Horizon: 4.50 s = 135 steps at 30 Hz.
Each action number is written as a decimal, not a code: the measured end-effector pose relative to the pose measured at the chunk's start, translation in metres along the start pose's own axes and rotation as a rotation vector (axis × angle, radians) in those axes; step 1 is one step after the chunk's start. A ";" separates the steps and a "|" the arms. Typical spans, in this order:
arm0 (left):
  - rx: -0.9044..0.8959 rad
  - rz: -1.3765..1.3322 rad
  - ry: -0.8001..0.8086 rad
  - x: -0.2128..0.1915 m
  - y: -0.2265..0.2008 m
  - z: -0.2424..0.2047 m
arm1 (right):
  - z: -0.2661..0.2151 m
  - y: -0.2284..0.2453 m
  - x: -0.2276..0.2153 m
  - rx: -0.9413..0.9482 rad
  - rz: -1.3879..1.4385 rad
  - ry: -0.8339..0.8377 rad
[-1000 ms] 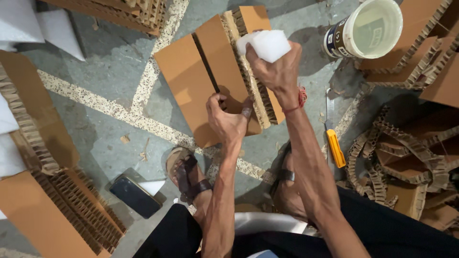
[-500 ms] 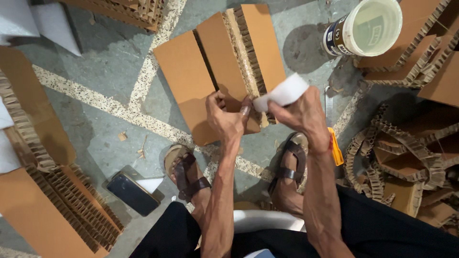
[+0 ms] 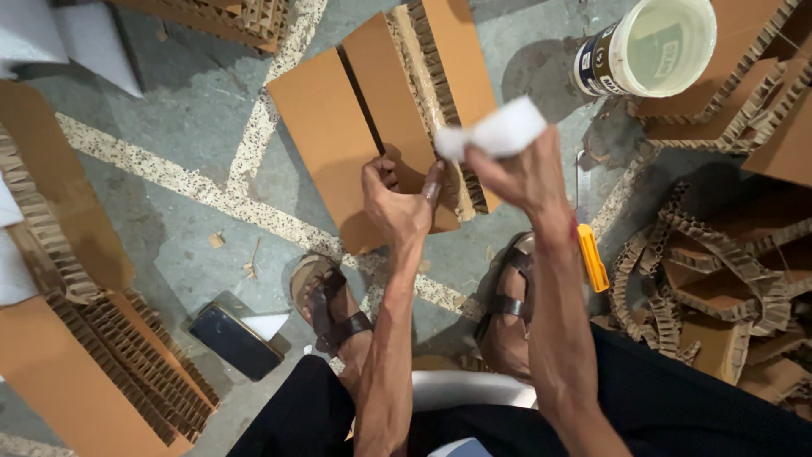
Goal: The person applies glue to the edges of corrugated cardboard pieces using a foam roller, then folds and presses the pieces together to form a box. They secure the assembled box with a rubber band and repeat the process with additional pieces.
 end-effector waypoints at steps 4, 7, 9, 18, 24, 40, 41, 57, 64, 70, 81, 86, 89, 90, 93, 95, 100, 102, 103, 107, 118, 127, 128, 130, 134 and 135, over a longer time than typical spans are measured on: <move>0.076 -0.148 0.002 -0.001 0.000 -0.001 | -0.055 -0.005 -0.001 0.235 0.188 0.150; 0.139 -0.058 -0.019 -0.002 -0.006 0.000 | -0.071 -0.017 -0.001 0.433 0.380 0.179; 0.115 -0.047 -0.011 0.000 -0.008 0.001 | -0.056 -0.002 -0.007 0.268 0.504 0.124; -0.018 -0.046 -0.034 -0.004 0.003 0.006 | -0.030 -0.008 -0.011 0.103 0.054 0.007; 0.052 -0.105 -0.068 -0.004 0.004 0.014 | -0.082 -0.012 -0.019 0.324 0.686 0.072; -0.033 -0.312 -0.017 -0.008 0.007 0.016 | -0.086 -0.033 -0.013 0.397 0.526 0.042; -0.017 -0.297 -0.022 -0.008 0.004 0.017 | -0.090 -0.028 -0.017 0.395 0.635 0.021; 0.015 -0.263 -0.031 -0.013 -0.001 0.020 | -0.099 -0.026 -0.017 0.358 0.597 0.069; -0.088 -0.298 -0.032 -0.007 0.006 0.022 | -0.084 0.048 -0.025 -0.343 -0.342 -0.088; -0.050 -0.283 -0.065 -0.016 0.003 0.023 | -0.084 -0.006 0.000 0.320 0.284 0.216; -0.023 -0.343 -0.074 -0.010 -0.006 0.025 | -0.053 0.047 -0.027 0.010 0.071 0.050; -0.013 -0.325 -0.050 -0.013 -0.005 0.028 | -0.066 0.028 -0.007 0.201 0.110 0.166; 0.039 -0.262 -0.093 -0.013 -0.012 0.031 | -0.068 0.023 -0.020 0.184 0.197 0.035; 0.060 -0.218 -0.115 -0.016 -0.014 0.028 | -0.068 0.027 -0.022 0.117 0.099 -0.009; 0.052 0.035 -0.172 -0.019 -0.015 0.030 | -0.063 0.022 -0.014 0.048 -0.012 0.011; 0.095 0.104 -0.157 -0.018 -0.016 0.032 | -0.066 0.012 -0.012 0.080 0.001 0.027; 0.108 0.284 -0.135 -0.011 -0.011 0.028 | -0.079 -0.009 -0.028 0.230 0.078 -0.096; 0.223 0.353 -0.154 -0.009 -0.021 0.026 | -0.076 0.005 -0.035 0.118 -0.021 -0.137; 0.110 0.335 -0.072 -0.002 -0.009 0.029 | -0.074 0.012 -0.038 0.061 -0.073 -0.158; 0.015 0.362 0.131 0.023 0.013 0.018 | -0.082 -0.019 -0.034 0.312 0.248 -0.215; 0.220 0.614 0.248 0.069 0.040 0.028 | -0.097 -0.053 -0.064 0.269 0.058 -0.395; 0.379 0.775 0.248 0.092 0.067 0.026 | -0.095 -0.059 -0.063 0.258 0.159 -0.443; 0.341 0.760 0.291 0.095 0.073 0.024 | -0.091 -0.056 -0.062 0.258 0.086 -0.428; 0.311 0.772 0.315 0.102 0.078 0.015 | -0.091 -0.049 -0.063 0.257 -0.063 -0.403; 0.412 0.956 0.255 0.110 0.069 -0.001 | -0.096 -0.057 -0.054 0.203 0.232 -0.446; 0.454 1.025 0.234 0.108 0.063 0.000 | -0.096 -0.058 -0.052 0.171 0.293 -0.468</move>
Point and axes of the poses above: each hand's wrist, its own z-axis towards the middle knuckle, its own x-axis out of the palm, y = z × x, the point moved 10 cm from there along z, towards the middle knuckle, and after that the axes turned 5 degrees about y, right-handed, at the moved point
